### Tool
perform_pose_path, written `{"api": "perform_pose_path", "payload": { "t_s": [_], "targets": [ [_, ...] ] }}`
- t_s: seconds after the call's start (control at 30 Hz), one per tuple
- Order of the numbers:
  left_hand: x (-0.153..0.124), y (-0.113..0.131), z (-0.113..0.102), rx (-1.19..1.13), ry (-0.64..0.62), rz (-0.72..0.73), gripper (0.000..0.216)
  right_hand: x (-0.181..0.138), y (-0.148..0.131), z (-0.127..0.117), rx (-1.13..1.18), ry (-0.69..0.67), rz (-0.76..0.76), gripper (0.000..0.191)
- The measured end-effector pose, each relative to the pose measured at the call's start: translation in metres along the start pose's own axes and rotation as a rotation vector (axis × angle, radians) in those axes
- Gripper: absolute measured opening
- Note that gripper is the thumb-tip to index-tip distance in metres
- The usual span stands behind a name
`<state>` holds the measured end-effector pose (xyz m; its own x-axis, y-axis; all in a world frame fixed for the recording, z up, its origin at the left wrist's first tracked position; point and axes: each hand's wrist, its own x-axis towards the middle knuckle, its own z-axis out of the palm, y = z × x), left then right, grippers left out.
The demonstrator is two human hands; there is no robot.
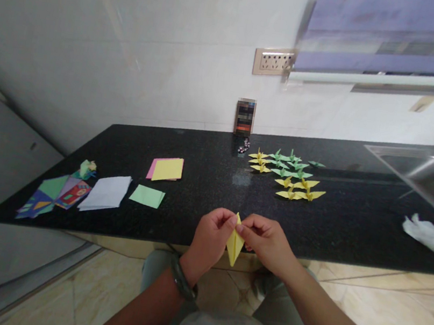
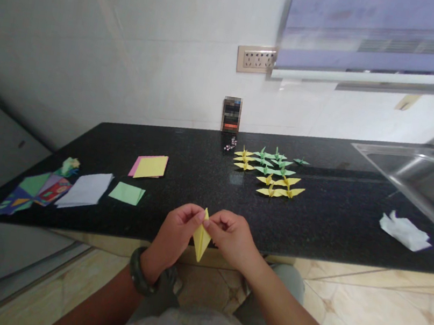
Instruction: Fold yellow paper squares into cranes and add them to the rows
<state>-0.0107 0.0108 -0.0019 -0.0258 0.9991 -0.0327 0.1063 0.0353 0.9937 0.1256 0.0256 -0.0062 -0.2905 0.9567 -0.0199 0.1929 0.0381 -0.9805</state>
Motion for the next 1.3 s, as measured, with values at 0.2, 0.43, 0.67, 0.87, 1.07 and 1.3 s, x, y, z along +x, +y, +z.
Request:
{"api": "perform_pose_path", "payload": {
  "t_s": [0.2, 0.43, 0.67, 0.87, 1.07, 1.3],
  "targets": [
    [0.0, 0.0, 0.001, 0.065, 0.03, 0.033, 0.019, 0.001, -0.002, -0.003, 0.008, -0.055, 0.023, 0.03],
    [-0.002, -0.001, 0.002, 0.18, 0.042, 0.034, 0.018, 0.006, -0.009, -0.01, 0.077, 0.001, 0.048, 0.024],
    [-0.004, 0.001, 0.003, 0.279, 0.016, 0.098, 0.017, 0.007, -0.006, -0.008, 0.022, -0.014, 0.014, 0.02],
    [-0.005, 0.0, 0.002, 0.247, -0.022, 0.068, 0.02, 0.009, -0.008, -0.006, 0.173, -0.022, 0.105, 0.03],
    [-0.004, -0.005, 0.002, 0.209, -0.02, 0.061, 0.025, 0.01, -0.006, -0.008, -0.005, -0.017, 0.04, 0.029],
    [-0.003, -0.001, 0.001, 0.002, -0.077, -0.068, 0.031, 0.013, -0.002, -0.005, 0.052, 0.033, 0.069, 0.029]
  ]
}}
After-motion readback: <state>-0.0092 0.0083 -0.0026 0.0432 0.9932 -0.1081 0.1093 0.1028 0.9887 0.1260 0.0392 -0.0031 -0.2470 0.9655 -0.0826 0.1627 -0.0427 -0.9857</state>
